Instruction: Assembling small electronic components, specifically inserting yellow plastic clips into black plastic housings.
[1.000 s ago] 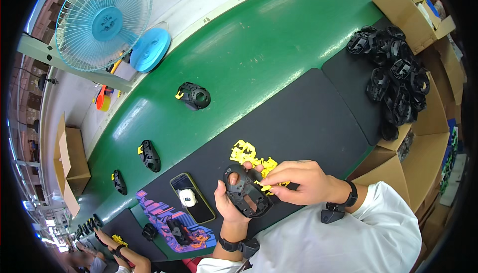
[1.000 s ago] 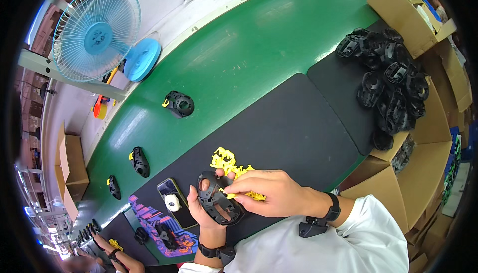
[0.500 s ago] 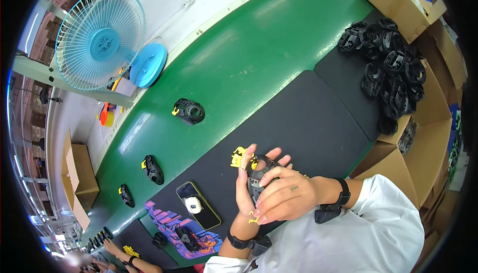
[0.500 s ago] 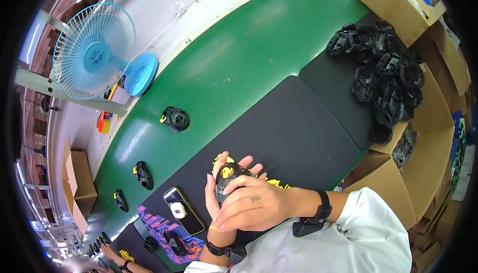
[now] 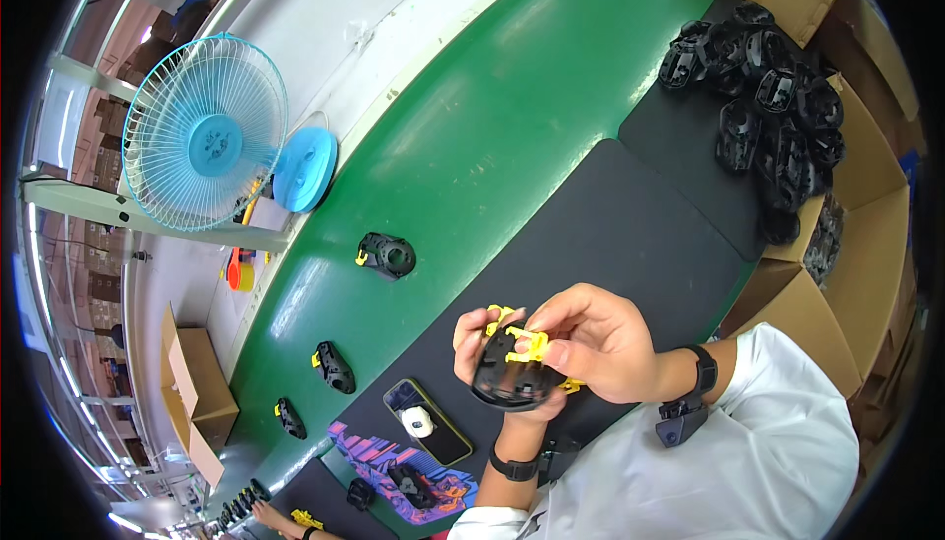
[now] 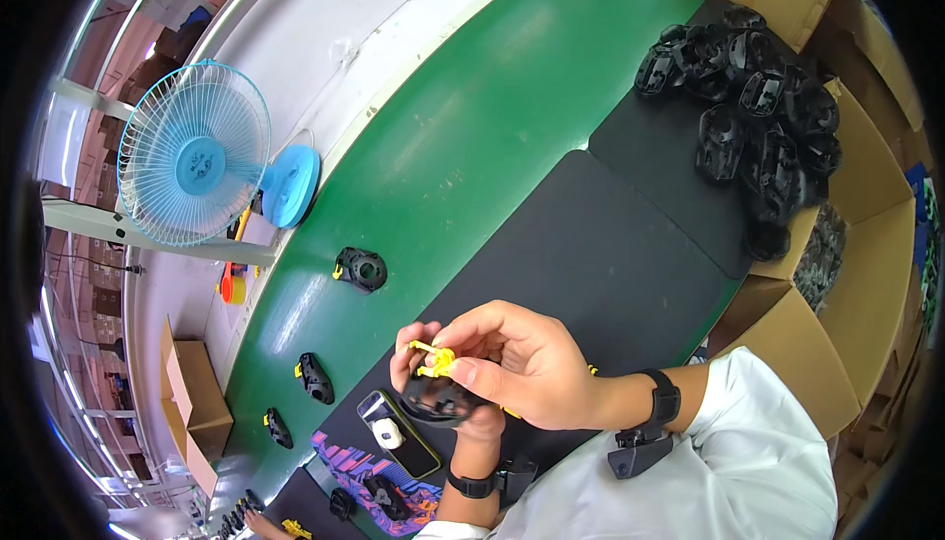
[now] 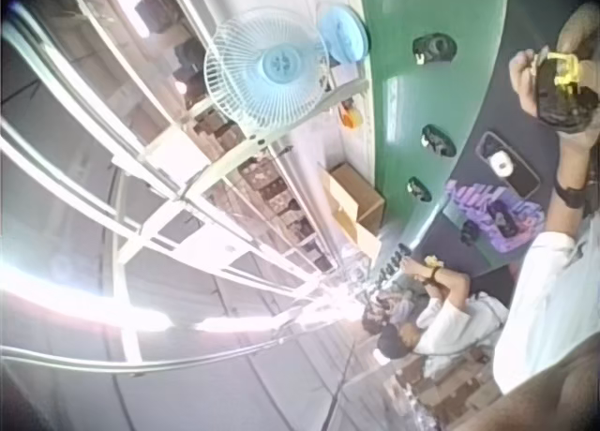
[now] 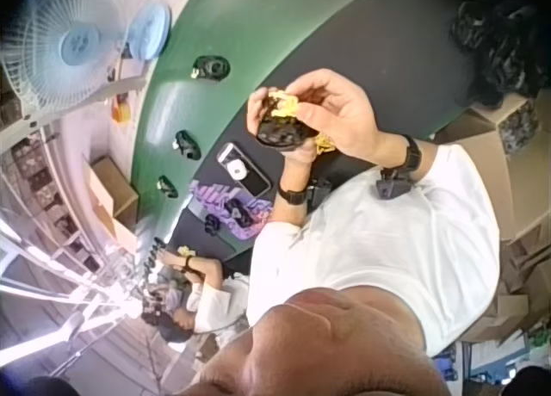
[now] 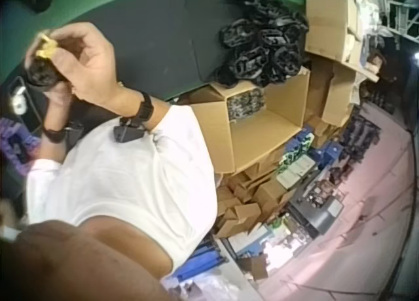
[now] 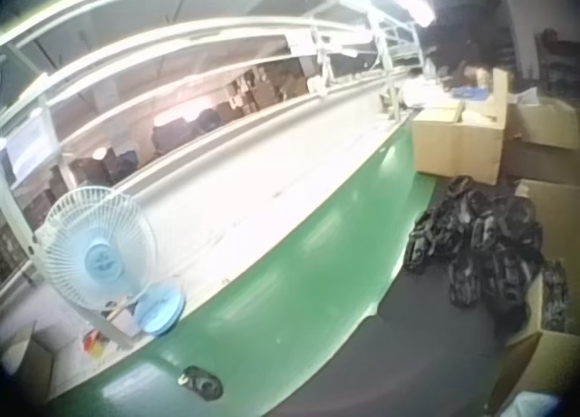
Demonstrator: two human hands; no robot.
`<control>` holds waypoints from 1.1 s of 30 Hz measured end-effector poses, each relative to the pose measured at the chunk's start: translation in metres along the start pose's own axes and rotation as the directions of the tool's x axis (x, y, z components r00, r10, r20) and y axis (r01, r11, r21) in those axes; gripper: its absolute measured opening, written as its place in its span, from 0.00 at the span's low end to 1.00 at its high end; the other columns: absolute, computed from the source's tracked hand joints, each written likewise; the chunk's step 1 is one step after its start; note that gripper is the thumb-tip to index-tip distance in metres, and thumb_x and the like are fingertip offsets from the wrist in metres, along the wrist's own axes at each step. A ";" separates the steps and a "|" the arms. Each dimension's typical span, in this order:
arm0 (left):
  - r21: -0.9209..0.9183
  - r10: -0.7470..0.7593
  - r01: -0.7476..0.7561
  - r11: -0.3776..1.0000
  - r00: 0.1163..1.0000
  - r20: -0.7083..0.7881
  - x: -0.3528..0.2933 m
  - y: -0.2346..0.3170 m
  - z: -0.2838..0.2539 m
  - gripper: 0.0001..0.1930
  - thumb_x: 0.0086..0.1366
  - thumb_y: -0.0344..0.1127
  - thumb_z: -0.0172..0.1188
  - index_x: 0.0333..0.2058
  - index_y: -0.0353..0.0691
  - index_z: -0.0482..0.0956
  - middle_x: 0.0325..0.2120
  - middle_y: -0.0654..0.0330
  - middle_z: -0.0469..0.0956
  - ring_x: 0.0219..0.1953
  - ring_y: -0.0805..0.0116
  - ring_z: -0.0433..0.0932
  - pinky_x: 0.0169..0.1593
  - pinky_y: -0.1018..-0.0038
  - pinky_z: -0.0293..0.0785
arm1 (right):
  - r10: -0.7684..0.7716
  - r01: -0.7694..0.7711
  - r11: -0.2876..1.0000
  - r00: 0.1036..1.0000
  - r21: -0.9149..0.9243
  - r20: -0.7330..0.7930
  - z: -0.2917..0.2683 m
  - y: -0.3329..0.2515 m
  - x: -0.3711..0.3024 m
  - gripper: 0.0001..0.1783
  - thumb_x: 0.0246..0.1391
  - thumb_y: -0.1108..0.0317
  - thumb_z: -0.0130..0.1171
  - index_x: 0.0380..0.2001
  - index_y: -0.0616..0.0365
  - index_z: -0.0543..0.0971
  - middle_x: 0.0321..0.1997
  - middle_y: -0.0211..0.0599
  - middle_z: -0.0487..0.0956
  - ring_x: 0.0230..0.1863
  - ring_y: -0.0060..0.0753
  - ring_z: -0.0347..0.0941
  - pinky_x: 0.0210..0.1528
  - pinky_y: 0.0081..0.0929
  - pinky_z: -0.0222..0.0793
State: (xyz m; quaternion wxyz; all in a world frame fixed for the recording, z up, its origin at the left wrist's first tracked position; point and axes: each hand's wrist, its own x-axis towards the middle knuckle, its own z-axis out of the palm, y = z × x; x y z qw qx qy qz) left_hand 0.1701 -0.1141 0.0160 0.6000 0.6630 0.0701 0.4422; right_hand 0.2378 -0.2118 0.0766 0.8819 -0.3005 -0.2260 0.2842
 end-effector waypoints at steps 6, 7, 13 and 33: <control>-0.264 -0.230 0.227 0.937 0.973 0.019 0.000 0.004 -0.022 0.50 0.50 0.68 0.67 0.58 0.31 0.63 0.45 0.47 0.75 0.49 0.54 0.76 0.57 0.55 0.71 | 0.135 0.008 0.821 0.969 -0.571 0.208 -0.011 -0.026 0.006 0.09 0.56 0.74 0.62 0.41 0.58 0.81 0.41 0.35 0.82 0.40 0.26 0.79 0.44 0.25 0.75; -0.213 -0.263 0.262 0.941 0.964 0.024 0.000 0.009 -0.024 0.51 0.50 0.68 0.67 0.59 0.30 0.62 0.45 0.46 0.75 0.49 0.54 0.76 0.56 0.57 0.71 | 0.039 0.140 0.764 0.964 -0.630 0.262 -0.010 -0.023 0.006 0.09 0.53 0.74 0.63 0.39 0.56 0.82 0.39 0.34 0.81 0.39 0.29 0.79 0.42 0.26 0.75; -0.061 -0.206 0.214 0.975 0.971 0.120 -0.001 0.016 -0.036 0.52 0.53 0.62 0.68 0.63 0.27 0.58 0.48 0.43 0.75 0.51 0.54 0.77 0.56 0.61 0.72 | -0.053 0.428 0.548 0.875 -0.719 0.481 -0.011 -0.025 0.008 0.11 0.46 0.74 0.69 0.36 0.56 0.83 0.39 0.31 0.83 0.36 0.32 0.80 0.39 0.26 0.77; 0.187 -0.041 -0.007 0.982 0.967 0.252 0.002 0.017 -0.049 0.48 0.50 0.49 0.75 0.63 0.32 0.60 0.47 0.45 0.75 0.49 0.54 0.76 0.54 0.60 0.73 | 0.093 0.356 0.634 0.846 -0.686 0.525 -0.018 -0.034 0.001 0.13 0.50 0.76 0.61 0.41 0.52 0.82 0.43 0.31 0.78 0.39 0.36 0.78 0.41 0.30 0.76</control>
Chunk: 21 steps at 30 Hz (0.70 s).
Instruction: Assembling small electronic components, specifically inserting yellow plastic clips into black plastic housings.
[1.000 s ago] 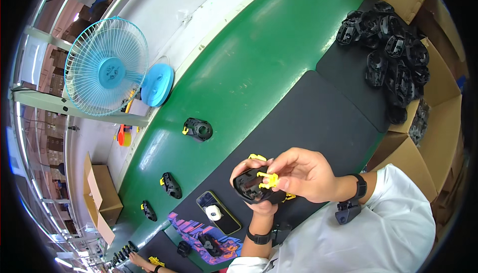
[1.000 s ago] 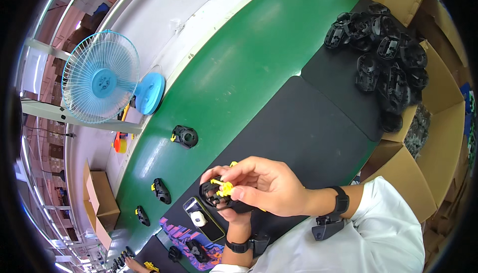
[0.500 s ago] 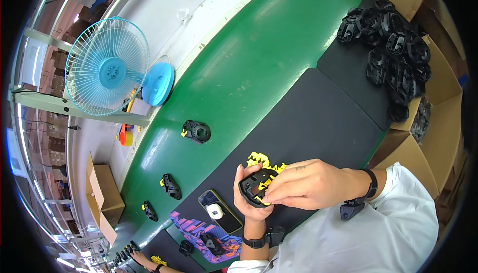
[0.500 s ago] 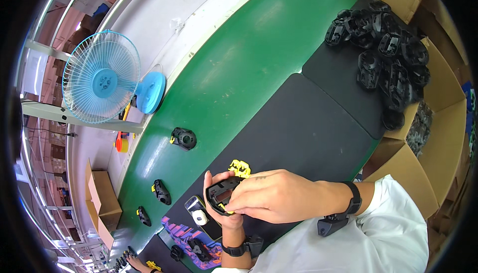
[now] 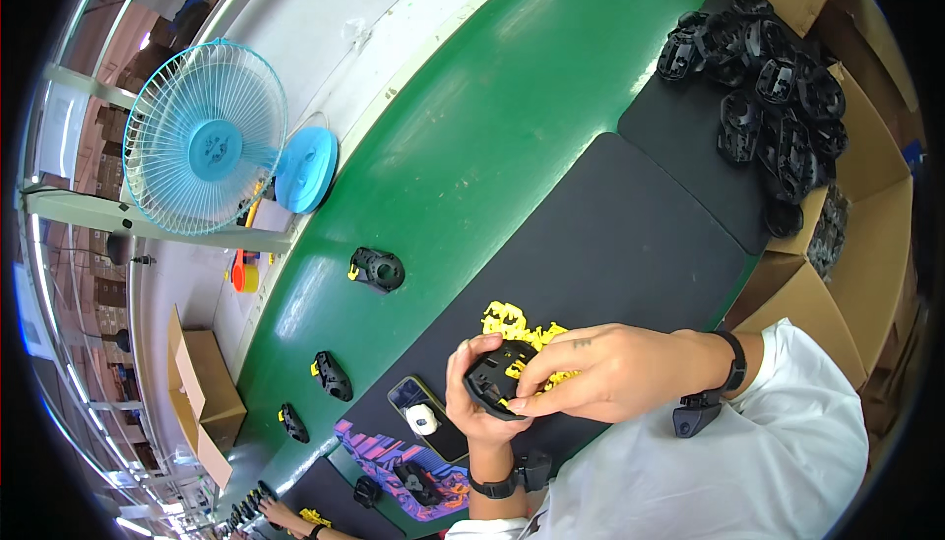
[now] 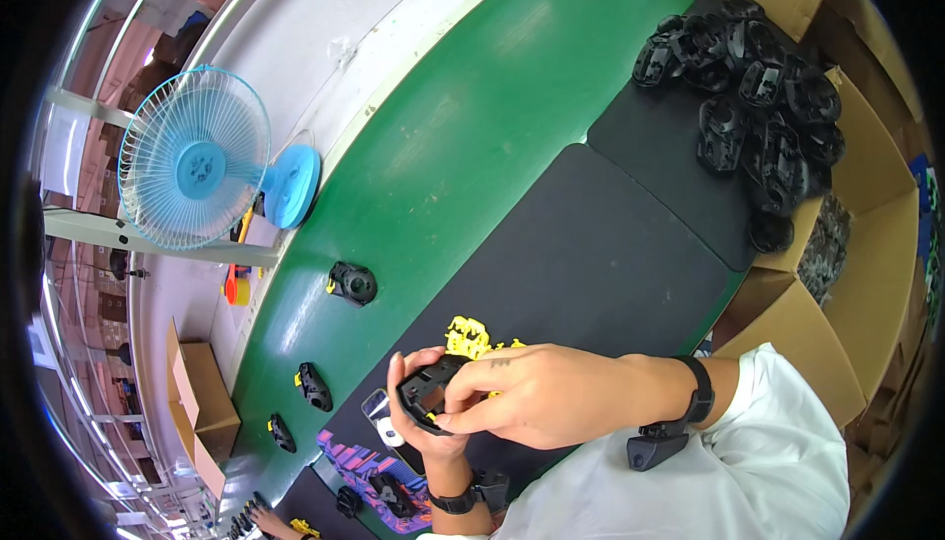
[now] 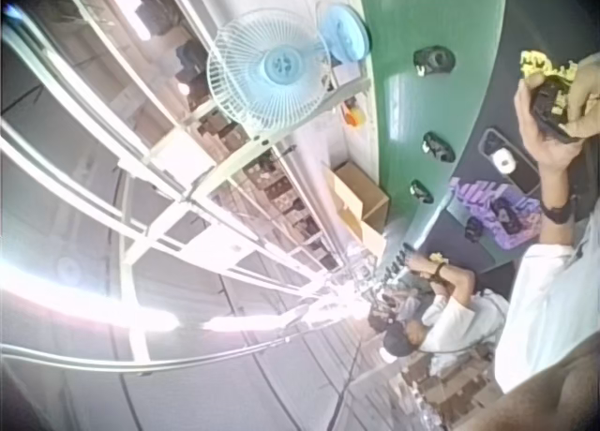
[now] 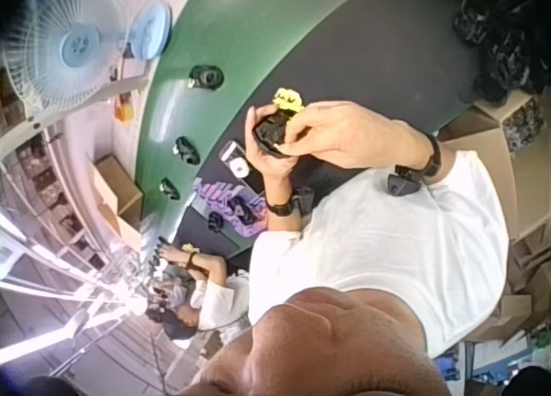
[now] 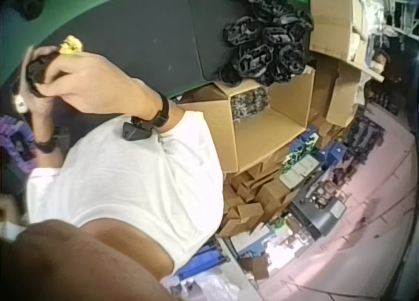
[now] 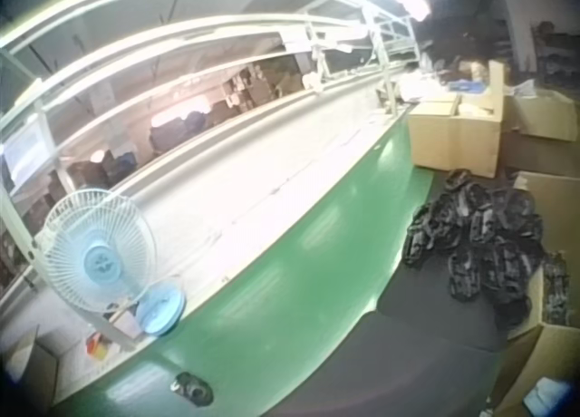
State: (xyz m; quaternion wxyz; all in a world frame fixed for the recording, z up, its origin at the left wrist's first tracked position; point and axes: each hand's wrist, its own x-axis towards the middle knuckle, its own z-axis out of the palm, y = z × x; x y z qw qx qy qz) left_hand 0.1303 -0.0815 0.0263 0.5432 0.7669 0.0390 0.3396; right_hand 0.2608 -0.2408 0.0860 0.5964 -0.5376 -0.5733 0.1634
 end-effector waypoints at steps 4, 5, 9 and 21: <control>0.078 0.144 -0.138 0.987 0.988 -0.064 0.009 0.007 0.000 0.39 0.60 0.44 0.66 0.64 0.34 0.57 0.49 0.45 0.72 0.52 0.50 0.74 0.56 0.57 0.73 | -0.041 0.045 0.984 0.999 -0.175 0.030 0.000 -0.009 0.001 0.20 0.50 0.76 0.58 0.48 0.49 0.79 0.46 0.33 0.74 0.42 0.37 0.76 0.41 0.30 0.77; 0.117 0.192 -0.184 0.976 0.980 -0.056 0.012 0.009 0.000 0.38 0.61 0.42 0.64 0.64 0.35 0.57 0.49 0.45 0.72 0.52 0.50 0.74 0.56 0.57 0.73 | -0.043 0.053 0.978 0.998 -0.199 0.053 -0.002 -0.010 0.000 0.22 0.50 0.76 0.58 0.50 0.48 0.79 0.47 0.34 0.74 0.43 0.37 0.75 0.41 0.31 0.77; 0.156 0.257 -0.245 0.957 0.964 -0.066 0.015 0.011 0.005 0.34 0.63 0.41 0.61 0.64 0.38 0.58 0.49 0.45 0.72 0.53 0.50 0.73 0.57 0.56 0.72 | -0.101 0.108 0.966 0.994 -0.234 0.040 -0.001 -0.005 -0.005 0.23 0.48 0.76 0.59 0.49 0.48 0.79 0.47 0.33 0.74 0.44 0.33 0.75 0.36 0.27 0.78; -0.455 -0.421 0.382 0.804 0.907 0.019 0.014 0.023 0.035 0.46 0.61 0.57 0.63 0.65 0.30 0.53 0.57 0.38 0.68 0.57 0.45 0.72 0.59 0.54 0.71 | -0.195 0.154 0.951 0.971 -0.267 -0.135 0.007 0.015 -0.017 0.29 0.46 0.81 0.63 0.53 0.47 0.78 0.60 0.41 0.68 0.64 0.52 0.64 0.64 0.43 0.66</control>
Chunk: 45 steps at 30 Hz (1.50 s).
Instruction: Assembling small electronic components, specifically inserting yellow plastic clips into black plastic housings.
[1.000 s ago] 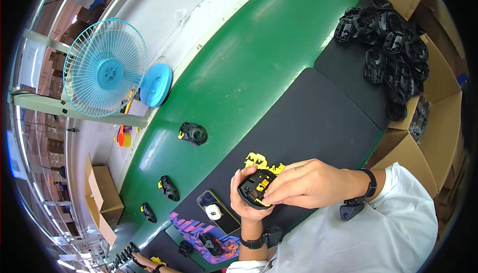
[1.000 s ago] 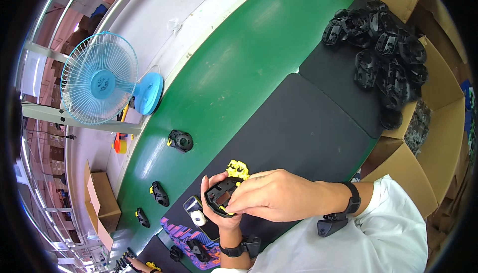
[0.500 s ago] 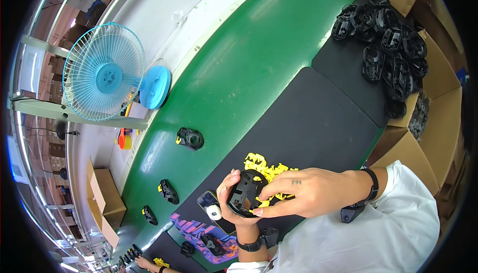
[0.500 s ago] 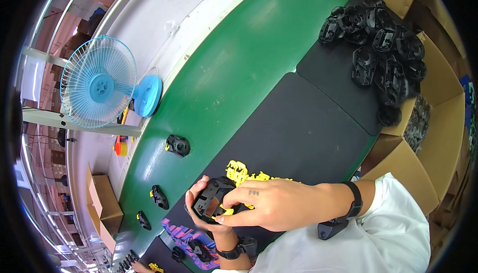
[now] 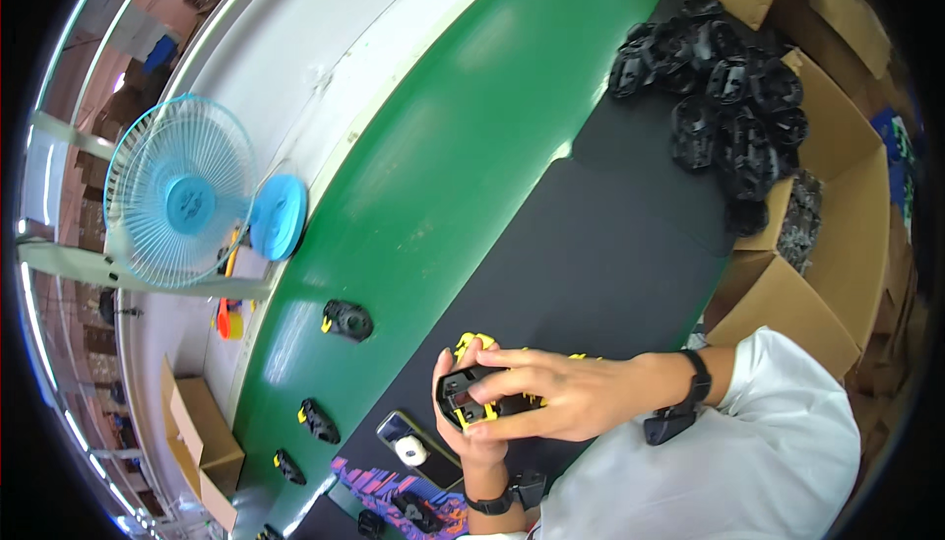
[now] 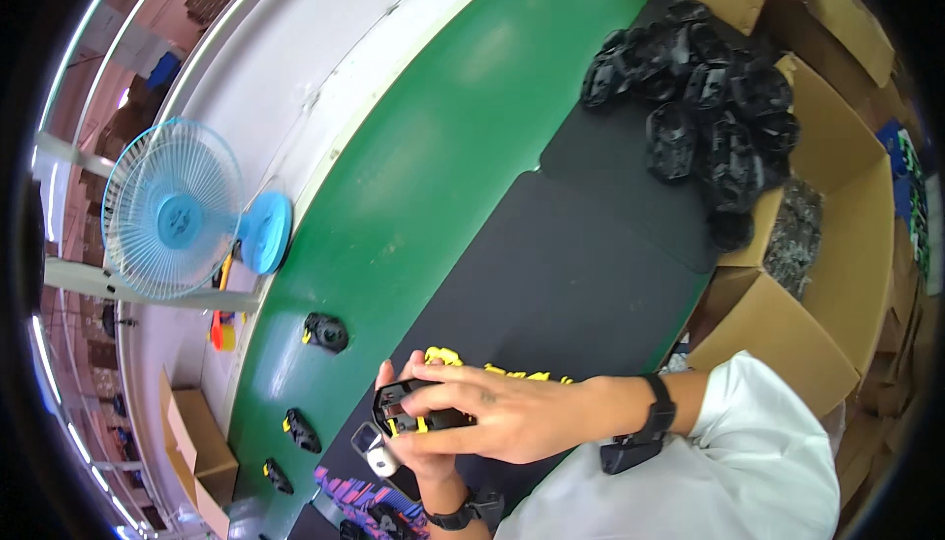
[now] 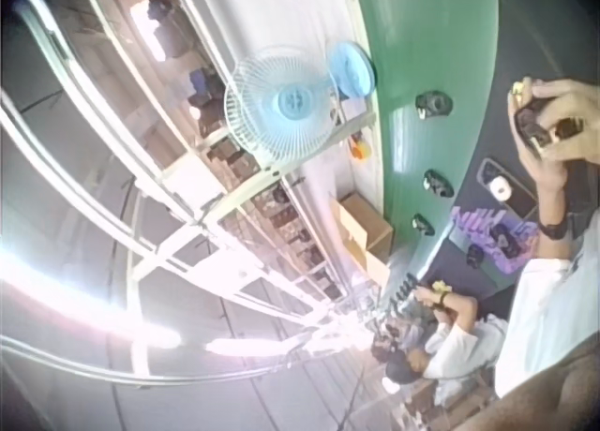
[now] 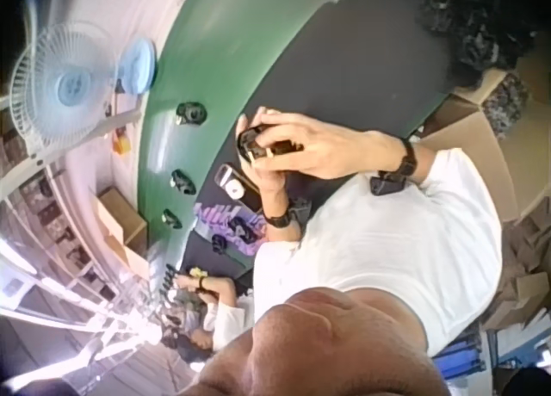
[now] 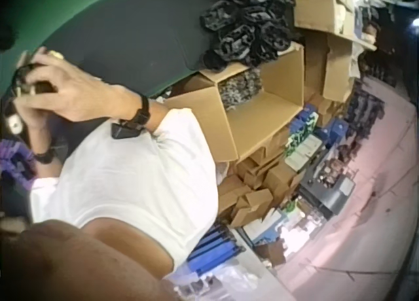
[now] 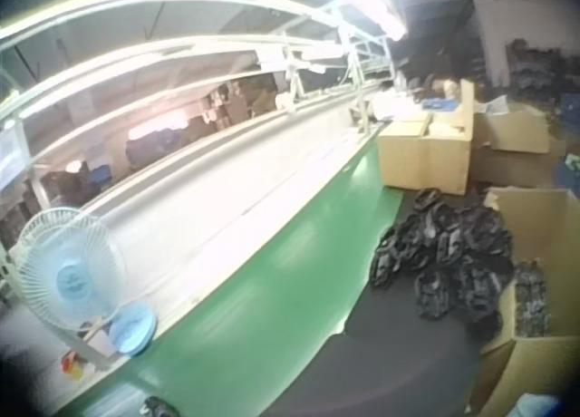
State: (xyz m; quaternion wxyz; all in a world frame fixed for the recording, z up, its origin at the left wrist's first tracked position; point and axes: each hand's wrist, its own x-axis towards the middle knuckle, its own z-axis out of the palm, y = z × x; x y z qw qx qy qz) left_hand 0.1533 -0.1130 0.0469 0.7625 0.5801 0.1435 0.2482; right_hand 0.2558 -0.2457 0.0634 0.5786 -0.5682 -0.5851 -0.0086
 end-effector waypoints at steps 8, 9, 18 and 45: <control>0.415 0.003 -0.043 0.909 0.995 0.097 -0.010 -0.014 -0.010 0.34 0.65 0.36 0.58 0.64 0.28 0.56 0.54 0.44 0.71 0.50 0.59 0.77 0.51 0.68 0.75 | 0.400 -0.269 0.836 0.896 -0.478 0.195 -0.028 0.036 -0.040 0.32 0.49 0.74 0.57 0.60 0.39 0.72 0.67 0.45 0.63 0.67 0.57 0.59 0.63 0.48 0.63; 0.350 -0.011 -0.013 0.937 0.998 0.067 -0.012 -0.017 -0.020 0.32 0.65 0.36 0.58 0.63 0.30 0.58 0.56 0.45 0.69 0.50 0.59 0.76 0.50 0.68 0.76 | 0.472 -0.320 0.750 0.872 -0.579 0.129 -0.027 0.047 -0.052 0.34 0.47 0.74 0.58 0.61 0.40 0.71 0.67 0.46 0.63 0.68 0.59 0.58 0.64 0.50 0.60; 0.552 0.260 -0.053 0.832 0.917 -0.302 -0.044 -0.042 -0.079 0.19 0.67 0.34 0.54 0.53 0.31 0.67 0.45 0.51 0.73 0.33 0.70 0.76 0.35 0.76 0.76 | 0.439 -0.359 0.865 0.880 -0.350 0.181 -0.078 0.039 -0.074 0.14 0.54 0.65 0.62 0.45 0.48 0.80 0.45 0.33 0.78 0.46 0.36 0.76 0.47 0.34 0.72; 0.484 0.152 0.067 0.873 0.903 -0.401 -0.060 -0.063 -0.092 0.02 0.64 0.25 0.54 0.35 0.34 0.72 0.24 0.64 0.68 0.24 0.77 0.66 0.29 0.81 0.62 | 0.363 -0.640 -0.253 0.633 -0.726 -0.684 -0.205 0.020 -0.093 0.35 0.37 0.60 0.74 0.52 0.50 0.74 0.43 0.38 0.74 0.47 0.46 0.69 0.47 0.41 0.66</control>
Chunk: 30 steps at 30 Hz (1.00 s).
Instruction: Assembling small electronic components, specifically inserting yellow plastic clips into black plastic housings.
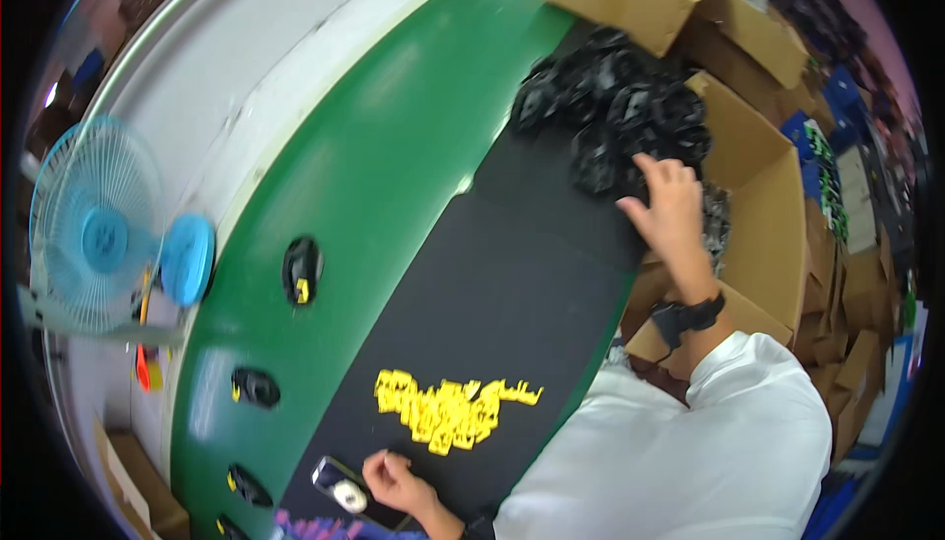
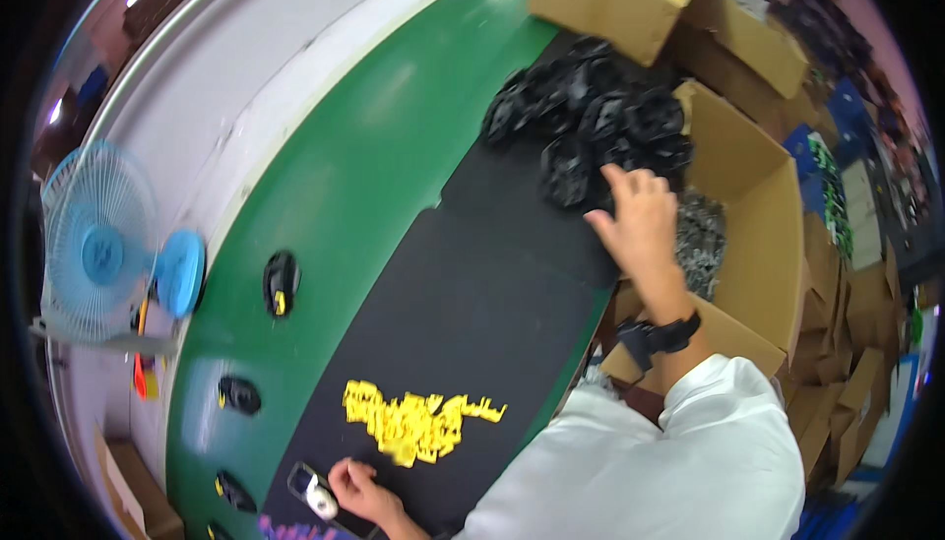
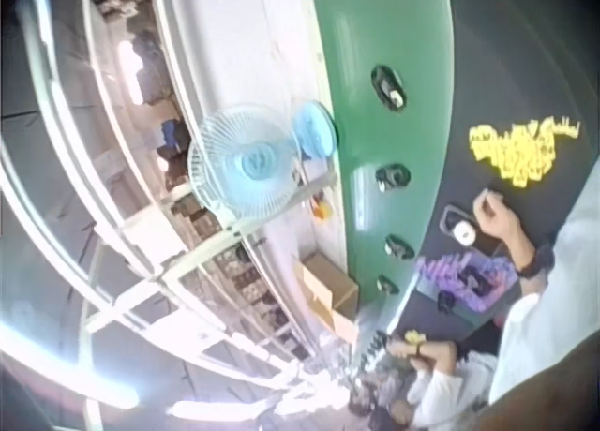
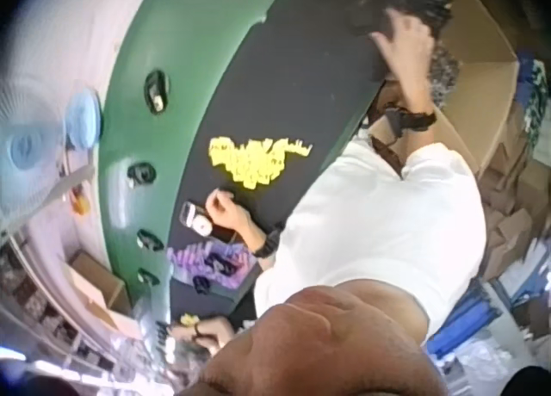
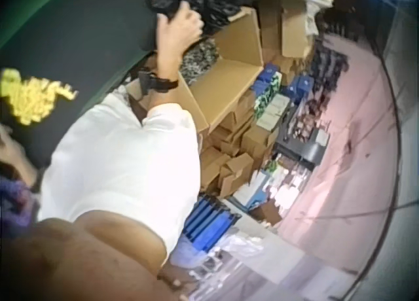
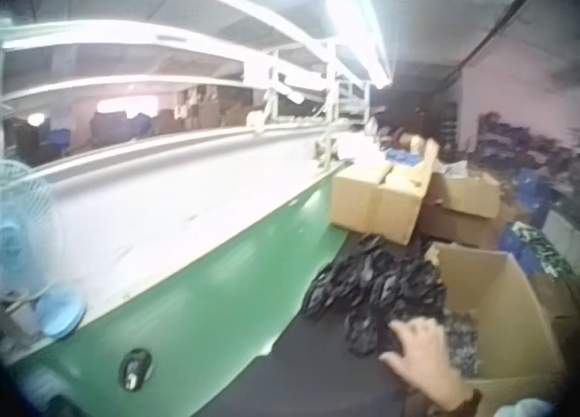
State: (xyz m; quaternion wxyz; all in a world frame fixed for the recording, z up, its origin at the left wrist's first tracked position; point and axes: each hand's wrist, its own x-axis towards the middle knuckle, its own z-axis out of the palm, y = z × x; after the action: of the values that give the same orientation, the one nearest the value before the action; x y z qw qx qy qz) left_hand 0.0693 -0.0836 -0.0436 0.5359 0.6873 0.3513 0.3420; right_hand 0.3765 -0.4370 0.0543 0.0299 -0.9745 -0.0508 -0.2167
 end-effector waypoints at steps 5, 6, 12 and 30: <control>-0.093 0.046 -0.041 0.995 0.998 0.049 0.001 0.003 0.006 0.02 0.67 0.25 0.52 0.35 0.34 0.73 0.28 0.60 0.71 0.25 0.76 0.68 0.30 0.80 0.67 | 0.018 -0.004 0.979 0.997 0.202 -0.071 0.002 0.017 0.003 0.24 0.46 0.72 0.66 0.50 0.54 0.78 0.44 0.38 0.80 0.40 0.42 0.77 0.42 0.32 0.71; -0.101 0.057 -0.053 0.994 0.998 0.041 -0.002 0.003 0.006 0.02 0.68 0.25 0.52 0.35 0.34 0.72 0.29 0.60 0.71 0.25 0.76 0.69 0.30 0.80 0.67 | -0.003 0.015 0.976 0.998 0.219 -0.056 -0.006 0.006 0.005 0.24 0.46 0.72 0.66 0.50 0.54 0.78 0.44 0.38 0.80 0.40 0.42 0.77 0.42 0.32 0.71; -0.388 0.122 0.028 0.921 0.926 0.356 -0.003 0.026 0.013 0.20 0.67 0.47 0.59 0.43 0.32 0.71 0.40 0.53 0.72 0.35 0.67 0.74 0.35 0.74 0.73 | -0.348 -0.229 0.102 0.903 0.968 0.250 -0.047 -0.107 -0.025 0.24 0.51 0.74 0.66 0.53 0.61 0.76 0.46 0.36 0.79 0.39 0.21 0.75 0.41 0.21 0.71; -0.731 -0.060 0.628 0.267 0.767 0.638 -0.001 0.051 0.033 0.47 0.63 0.59 0.54 0.71 0.48 0.39 0.52 0.44 0.68 0.52 0.48 0.73 0.51 0.50 0.76 | -0.831 0.317 0.500 0.437 0.806 0.343 -0.005 -0.140 -0.099 0.18 0.49 0.64 0.65 0.44 0.53 0.76 0.35 0.35 0.76 0.37 0.39 0.78 0.37 0.34 0.75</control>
State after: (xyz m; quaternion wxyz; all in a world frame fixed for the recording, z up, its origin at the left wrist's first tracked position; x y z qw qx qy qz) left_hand 0.1027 -0.1105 -0.0007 0.9568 0.2248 0.0941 0.1586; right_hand 0.2692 -0.3072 0.0220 0.2527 -0.8115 -0.4838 0.2087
